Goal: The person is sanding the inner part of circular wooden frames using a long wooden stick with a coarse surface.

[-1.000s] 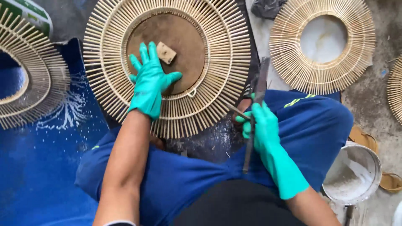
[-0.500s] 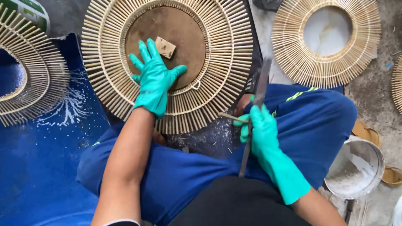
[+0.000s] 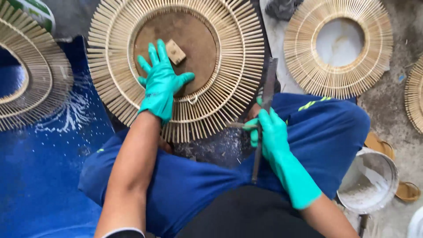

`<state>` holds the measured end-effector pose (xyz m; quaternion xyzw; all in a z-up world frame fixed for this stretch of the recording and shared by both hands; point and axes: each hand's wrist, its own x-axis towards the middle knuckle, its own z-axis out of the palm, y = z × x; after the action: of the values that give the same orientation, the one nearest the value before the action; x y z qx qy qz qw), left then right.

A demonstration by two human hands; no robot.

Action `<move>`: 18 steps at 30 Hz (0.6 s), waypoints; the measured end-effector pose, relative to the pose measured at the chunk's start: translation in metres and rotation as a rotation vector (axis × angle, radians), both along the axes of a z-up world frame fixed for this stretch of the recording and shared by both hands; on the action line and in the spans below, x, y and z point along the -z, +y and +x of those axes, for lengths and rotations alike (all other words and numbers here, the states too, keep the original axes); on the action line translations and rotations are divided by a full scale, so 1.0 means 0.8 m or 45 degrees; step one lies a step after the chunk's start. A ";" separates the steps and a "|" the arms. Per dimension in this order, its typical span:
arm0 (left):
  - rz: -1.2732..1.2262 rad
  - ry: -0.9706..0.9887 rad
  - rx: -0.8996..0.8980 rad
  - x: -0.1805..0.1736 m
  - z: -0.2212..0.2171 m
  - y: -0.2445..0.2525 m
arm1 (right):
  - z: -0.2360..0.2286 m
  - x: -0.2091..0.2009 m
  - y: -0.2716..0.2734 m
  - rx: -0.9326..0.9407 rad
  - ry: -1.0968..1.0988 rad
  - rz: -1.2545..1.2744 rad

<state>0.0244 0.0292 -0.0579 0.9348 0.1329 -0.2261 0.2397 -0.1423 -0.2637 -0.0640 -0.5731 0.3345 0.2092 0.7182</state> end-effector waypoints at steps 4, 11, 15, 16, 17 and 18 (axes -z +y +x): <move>0.010 -0.121 0.037 0.004 0.016 -0.004 | 0.023 -0.033 0.006 -0.047 0.055 -0.010; -0.008 -0.115 -0.023 0.015 0.009 -0.004 | 0.025 -0.039 -0.031 -0.115 -0.036 -0.048; -0.056 -0.238 0.061 0.032 0.000 0.010 | 0.073 -0.084 -0.056 -0.014 -0.581 -0.064; -0.061 -0.248 0.059 0.034 0.003 0.012 | 0.098 -0.084 -0.071 -0.016 -0.591 -0.068; -0.030 -0.225 0.083 0.035 0.006 0.017 | 0.125 -0.083 -0.085 -0.079 -0.659 -0.184; 0.002 -0.201 0.107 0.038 0.009 0.022 | 0.153 -0.082 -0.099 -0.140 -0.727 -0.301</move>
<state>0.0314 0.0471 -0.0880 0.9546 0.0743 -0.1615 0.2391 -0.0199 -0.3428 0.0018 -0.7055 0.1097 0.0381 0.6991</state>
